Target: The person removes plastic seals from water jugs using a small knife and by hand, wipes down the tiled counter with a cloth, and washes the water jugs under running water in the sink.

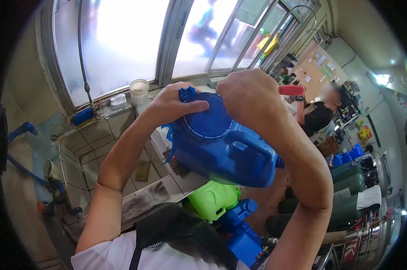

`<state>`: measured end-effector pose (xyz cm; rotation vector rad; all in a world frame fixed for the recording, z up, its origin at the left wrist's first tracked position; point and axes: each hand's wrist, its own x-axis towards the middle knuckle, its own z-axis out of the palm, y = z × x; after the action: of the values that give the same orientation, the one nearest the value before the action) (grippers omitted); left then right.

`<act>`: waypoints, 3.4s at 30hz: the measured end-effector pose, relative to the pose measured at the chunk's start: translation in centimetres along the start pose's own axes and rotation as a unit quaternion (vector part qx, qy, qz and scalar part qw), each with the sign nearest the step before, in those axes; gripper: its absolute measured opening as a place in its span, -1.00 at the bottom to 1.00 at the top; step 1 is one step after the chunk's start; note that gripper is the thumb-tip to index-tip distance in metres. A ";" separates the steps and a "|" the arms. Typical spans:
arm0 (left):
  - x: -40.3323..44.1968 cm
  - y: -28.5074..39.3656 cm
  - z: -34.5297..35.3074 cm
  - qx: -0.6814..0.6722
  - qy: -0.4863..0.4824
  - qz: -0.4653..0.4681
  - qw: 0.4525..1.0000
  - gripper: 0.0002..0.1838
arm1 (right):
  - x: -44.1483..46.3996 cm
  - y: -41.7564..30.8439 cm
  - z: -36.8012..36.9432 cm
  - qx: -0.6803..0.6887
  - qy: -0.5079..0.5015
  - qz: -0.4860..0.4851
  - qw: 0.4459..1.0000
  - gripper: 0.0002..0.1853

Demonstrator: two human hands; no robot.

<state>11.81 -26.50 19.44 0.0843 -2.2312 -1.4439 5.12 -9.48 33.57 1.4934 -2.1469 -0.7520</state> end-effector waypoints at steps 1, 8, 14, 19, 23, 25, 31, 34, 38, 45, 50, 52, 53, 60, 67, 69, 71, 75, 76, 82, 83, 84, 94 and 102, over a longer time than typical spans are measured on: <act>0.0 0.0 0.0 -0.001 -0.001 -0.001 1.000 -0.41 | 0.0 -0.1 0.0 -0.015 -0.008 0.008 1.000 -0.78; 0.6 0.2 0.0 0.014 -0.002 -0.007 1.000 -0.42 | 1.2 -0.7 0.3 -0.028 -0.005 0.007 1.000 -0.81; 2.5 -1.7 0.1 -0.008 -0.002 0.008 1.000 -0.45 | 3.3 -1.9 -0.2 -0.089 -0.008 0.017 0.996 -0.85; 3.2 -2.3 0.1 -0.066 -0.007 0.007 0.998 -0.53 | 5.1 -2.5 0.9 -0.056 -0.037 0.018 0.998 -0.83; 4.0 -2.1 0.5 -0.082 0.013 0.038 0.996 -0.59 | 5.6 -2.7 1.9 -0.080 -0.005 0.014 0.997 -0.82; 4.8 -2.6 0.3 -0.073 0.004 0.003 0.997 -0.60 | 5.8 -2.8 2.5 -0.084 0.016 0.022 0.996 -0.83; 5.6 -4.0 0.7 -0.058 -0.009 0.029 0.998 -0.62 | 7.5 -2.9 6.4 -0.059 0.046 0.064 0.995 -0.85; 3.1 -1.6 0.2 -0.076 0.017 -0.053 0.996 -0.34 | 8.3 0.4 7.4 -0.049 0.042 0.043 0.997 -0.89; 2.1 -1.2 0.1 -0.065 0.053 -0.003 0.996 -0.30 | 5.5 4.9 6.9 0.101 0.124 0.091 0.983 -0.72; 5.9 1.2 -3.4 0.103 -0.140 -0.019 0.985 -0.40 | -2.7 5.1 7.8 0.336 0.026 0.008 0.942 -0.43; 8.6 3.1 -3.0 0.172 -0.156 -0.049 0.971 -0.53 | -5.4 3.0 11.9 0.482 0.062 0.033 0.873 -0.48; 8.6 3.2 -2.8 0.164 -0.149 -0.057 0.973 -0.53 | -5.6 2.7 12.4 0.475 0.080 0.048 0.875 -0.45; 8.6 3.1 -2.8 0.159 -0.140 -0.059 0.976 -0.54 | -5.7 2.6 12.7 0.464 0.104 0.064 0.877 -0.42; 8.2 0.7 -2.4 0.149 -0.091 -0.091 0.980 -0.55 | -5.3 2.4 12.7 0.457 0.087 0.098 0.880 -0.38; 5.9 -1.0 -2.9 0.227 -0.056 -0.147 0.961 -0.62 | -6.0 3.6 13.3 0.411 0.153 0.031 0.898 -0.46; 3.6 -2.7 -3.0 0.267 -0.087 -0.149 0.948 -0.61 | -5.9 4.0 13.6 0.392 0.192 0.002 0.900 -0.49; 1.0 -3.1 -1.8 0.255 -0.042 -0.121 0.958 -0.62 | -5.4 4.2 14.7 0.403 0.157 0.059 0.899 -0.55; -2.2 -2.8 -0.6 0.237 -0.002 -0.118 0.964 -0.62 | -5.4 4.1 13.7 0.397 0.112 0.079 0.907 -0.58; -3.0 -3.6 -0.2 0.255 0.007 -0.084 0.963 -0.63 | -5.4 4.2 13.8 0.408 0.098 0.097 0.903 -0.57; -8.7 0.5 5.0 0.123 -0.220 -0.118 0.961 -0.69 | -4.8 4.0 13.4 0.417 0.083 0.116 0.898 -0.57; -9.1 0.5 6.7 0.095 -0.251 -0.075 0.960 -0.69 | -4.8 3.8 13.3 0.419 0.095 0.110 0.897 -0.59; -9.0 0.9 8.5 0.076 -0.255 -0.059 0.962 -0.67 | -4.8 3.7 13.2 0.418 0.095 0.108 0.897 -0.59; -3.3 10.7 14.2 -0.038 -0.331 0.129 0.934 -0.69 | -6.9 2.0 13.0 0.407 0.102 0.158 0.894 -0.51; 7.6 10.2 -2.1 -0.212 -0.042 0.118 0.969 -0.48 | -9.0 -0.8 11.4 0.356 0.117 0.126 0.918 -0.64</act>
<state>8.08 -26.07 31.75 -0.3749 -1.8674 -1.7749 1.76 0.99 24.02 1.4625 -2.4706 0.3378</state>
